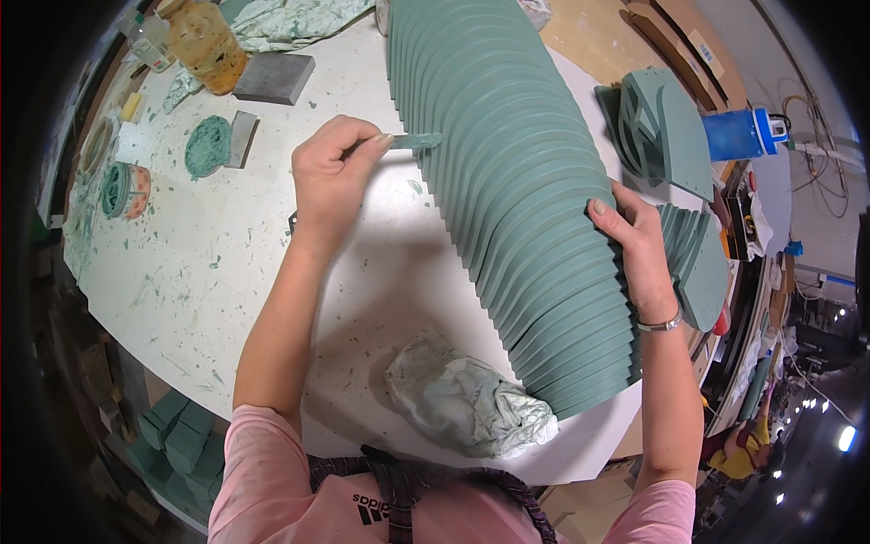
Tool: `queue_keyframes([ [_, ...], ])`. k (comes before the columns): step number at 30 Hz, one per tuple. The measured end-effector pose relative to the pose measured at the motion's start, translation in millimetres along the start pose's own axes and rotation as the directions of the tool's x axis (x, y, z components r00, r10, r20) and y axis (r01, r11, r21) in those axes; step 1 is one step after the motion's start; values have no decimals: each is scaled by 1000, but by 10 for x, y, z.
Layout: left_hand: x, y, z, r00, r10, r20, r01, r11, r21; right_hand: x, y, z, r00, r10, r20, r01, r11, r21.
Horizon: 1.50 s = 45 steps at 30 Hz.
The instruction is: The person removes excess material from the edges of a stack of green foam sheets and wipes the surfaces with a cloth.
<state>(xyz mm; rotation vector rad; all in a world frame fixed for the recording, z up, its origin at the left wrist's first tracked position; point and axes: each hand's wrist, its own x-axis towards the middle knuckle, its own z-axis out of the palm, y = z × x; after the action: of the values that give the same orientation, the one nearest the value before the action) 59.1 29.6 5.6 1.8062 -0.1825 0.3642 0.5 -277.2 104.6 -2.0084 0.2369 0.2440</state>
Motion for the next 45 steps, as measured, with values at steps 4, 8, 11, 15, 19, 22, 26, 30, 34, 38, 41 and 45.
queue_keyframes([
  [4, 25, 30, 22, 1000, -10, 4, 10, 1000, -1, 2, 8, -5, 1000, 11, -1, -11, 1000, 4],
  [8, 18, 28, -3, 1000, 2, -6, -2, 1000, 19, 5, 2, 2, 1000, 6, -1, -6, 1000, 9],
  [11, 2, 8, -1, 1000, -5, 11, 5, 1000, 29, 7, -9, 2, 1000, 2, 1, -2, 1000, 13],
  [15, 48, 86, -7, 998, -24, -60, 23, 1000, -13, 5, 1, -5, 1000, -8, -1, 8, 998, 58],
  [19, -5, 207, -47, 992, -106, -69, 103, 994, -41, 12, 51, -5, 1000, 9, 4, -10, 993, 115],
  [22, -69, 279, -146, 976, -211, -60, 206, 975, -87, -3, 45, -30, 998, 15, 53, -20, 995, 94],
  [26, -102, 407, -380, 966, -258, -24, 251, 955, -157, -10, 74, -18, 999, -47, 18, 43, 987, 154],
  [30, -38, 600, -517, 968, -235, 85, 241, 968, -70, -6, 110, -19, 998, -70, -7, 70, 985, 159],
  [34, 138, 677, -513, 939, -289, 184, 298, 954, -20, -10, 104, -34, 998, -60, -6, 60, 993, 99],
  [38, 365, 691, -405, 931, -248, 267, 264, 964, -24, 11, 156, -43, 997, -68, -40, 69, 998, 10],
  [41, 570, 608, -313, 913, -221, 342, 230, 973, 13, 6, 147, -59, 999, -29, -33, 30, 999, 23],
  [45, 791, 594, -202, 892, -195, 408, 208, 978, 13, 27, 207, -62, 995, -40, -89, 42, 999, 23],
])
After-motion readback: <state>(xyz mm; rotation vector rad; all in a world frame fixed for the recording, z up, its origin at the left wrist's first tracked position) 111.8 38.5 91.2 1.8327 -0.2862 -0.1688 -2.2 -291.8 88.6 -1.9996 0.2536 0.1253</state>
